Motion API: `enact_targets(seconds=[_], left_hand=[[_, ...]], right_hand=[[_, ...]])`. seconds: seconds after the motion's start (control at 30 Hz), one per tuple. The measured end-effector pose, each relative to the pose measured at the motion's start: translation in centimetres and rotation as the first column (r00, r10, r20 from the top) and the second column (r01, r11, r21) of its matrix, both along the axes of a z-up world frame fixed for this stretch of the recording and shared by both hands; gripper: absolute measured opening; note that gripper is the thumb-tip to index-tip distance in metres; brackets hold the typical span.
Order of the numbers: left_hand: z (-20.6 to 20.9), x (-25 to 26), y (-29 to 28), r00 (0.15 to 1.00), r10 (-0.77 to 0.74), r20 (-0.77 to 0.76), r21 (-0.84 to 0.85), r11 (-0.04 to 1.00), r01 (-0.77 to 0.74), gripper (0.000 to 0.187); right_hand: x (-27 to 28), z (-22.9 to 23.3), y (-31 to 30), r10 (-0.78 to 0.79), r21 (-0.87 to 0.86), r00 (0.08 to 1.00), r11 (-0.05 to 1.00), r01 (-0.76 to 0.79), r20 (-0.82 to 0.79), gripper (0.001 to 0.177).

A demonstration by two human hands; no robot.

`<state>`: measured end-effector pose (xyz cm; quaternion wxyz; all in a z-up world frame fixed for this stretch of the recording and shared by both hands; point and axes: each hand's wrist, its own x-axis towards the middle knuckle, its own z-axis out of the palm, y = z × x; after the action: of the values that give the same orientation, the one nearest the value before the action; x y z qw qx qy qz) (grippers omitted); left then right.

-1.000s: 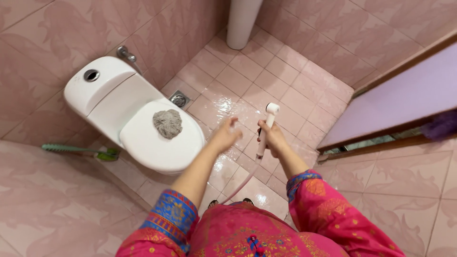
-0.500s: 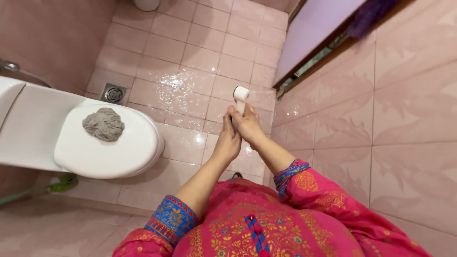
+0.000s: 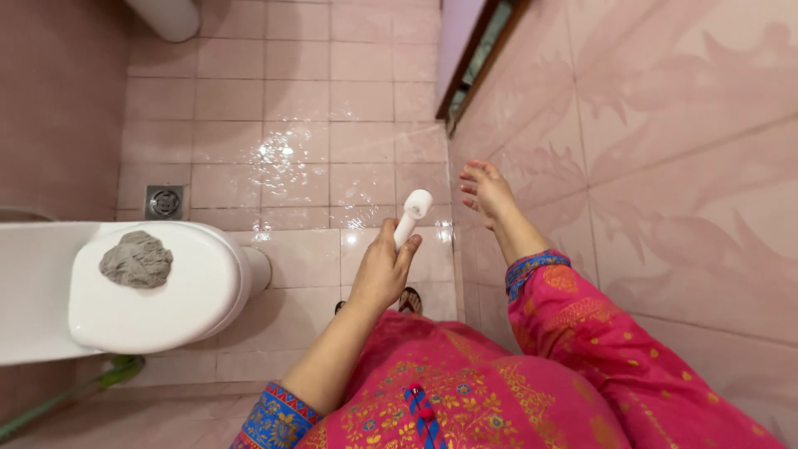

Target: The person washes hands at the sink, then uses a blue plastic cup to scoop water and pour it onto the floor and walls. They then use a handheld bidet sprayer to rinse the floor and toilet area, moving around the bathroom to cover different surfaces.

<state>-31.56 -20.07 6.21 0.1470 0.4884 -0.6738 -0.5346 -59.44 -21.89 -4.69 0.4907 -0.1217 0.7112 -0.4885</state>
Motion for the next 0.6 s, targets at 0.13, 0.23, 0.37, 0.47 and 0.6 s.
enact_targets(seconds=[0.13, 0.23, 0.37, 0.47, 0.6], left_hand=[[0.3, -3.0, 1.7, 0.982, -0.175, 0.071, -0.004, 0.984, 0.176, 0.036], [0.7, -4.3, 2.3, 0.957, -0.258, 0.130, 0.033, 0.966, 0.256, 0.034], [0.9, -5.7, 2.5, 0.930, -0.348, 0.117, 0.014, 0.937, 0.349, 0.032], [0.8, -6.0, 3.0, 0.906, -0.409, 0.109, -0.082, 0.905, 0.418, 0.032], [0.7, -5.7, 2.7, 0.875, -0.471, 0.114, -0.164, 0.860, 0.484, 0.033]], right_hand=[[-4.1, -2.3, 3.5, -0.096, -0.001, 0.995, 0.995, 0.096, 0.001, 0.037], [-6.1, -4.2, 5.0, -0.159, 0.021, 0.987, 0.987, 0.159, 0.013, 0.035], [-8.3, -7.5, 6.7, -0.236, 0.037, 0.972, 0.971, 0.236, 0.006, 0.033], [-9.3, -8.9, 7.7, -0.265, -0.160, 0.950, 0.943, 0.291, 0.165, 0.032], [-9.3, -8.8, 7.8, -0.338, 0.041, 0.924, 0.941, 0.337, 0.180, 0.030]])
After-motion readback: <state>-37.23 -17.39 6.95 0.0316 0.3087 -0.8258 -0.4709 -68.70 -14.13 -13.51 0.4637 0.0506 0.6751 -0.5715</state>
